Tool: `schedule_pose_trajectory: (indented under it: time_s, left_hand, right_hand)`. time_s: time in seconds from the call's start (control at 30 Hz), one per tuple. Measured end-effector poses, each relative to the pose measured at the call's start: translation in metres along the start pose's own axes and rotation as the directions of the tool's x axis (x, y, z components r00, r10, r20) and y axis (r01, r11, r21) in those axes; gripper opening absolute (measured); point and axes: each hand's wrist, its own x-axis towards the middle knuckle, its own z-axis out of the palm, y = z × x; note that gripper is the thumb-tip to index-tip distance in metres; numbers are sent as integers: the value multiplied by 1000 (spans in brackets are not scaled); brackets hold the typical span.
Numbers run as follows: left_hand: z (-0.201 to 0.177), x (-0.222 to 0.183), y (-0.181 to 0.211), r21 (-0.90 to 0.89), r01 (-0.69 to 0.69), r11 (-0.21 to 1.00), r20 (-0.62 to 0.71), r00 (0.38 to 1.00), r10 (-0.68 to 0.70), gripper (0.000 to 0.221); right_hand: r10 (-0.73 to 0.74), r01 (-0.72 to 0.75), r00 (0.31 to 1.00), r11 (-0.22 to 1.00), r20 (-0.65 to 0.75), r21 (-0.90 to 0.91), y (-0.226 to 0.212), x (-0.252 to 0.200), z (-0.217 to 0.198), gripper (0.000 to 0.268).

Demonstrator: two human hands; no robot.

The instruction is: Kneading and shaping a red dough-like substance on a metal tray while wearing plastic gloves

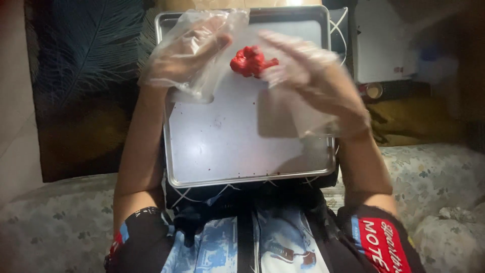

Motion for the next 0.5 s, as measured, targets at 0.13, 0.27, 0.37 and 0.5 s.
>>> schedule_pose_trajectory:
  time_s: [0.13,0.27,0.37,0.5]
  left_hand:
    - [-1,-32,33,161,-169,972,-93,978,185,52]
    - [14,-33,59,735,-523,432,53,679,732,59]
    - [24,-30,64,465,-612,640,79,749,658,58]
    - [30,-11,57,558,-615,557,18,680,733,50]
  right_hand:
    - [382,-273,915,820,-126,503,24,-33,-10,33]
    - [442,-350,849,882,-291,316,42,-59,18,33]
    - [309,-379,843,922,-439,-79,49,-63,27,33]
    - [194,-339,868,904,-456,-261,56,-62,22,33]
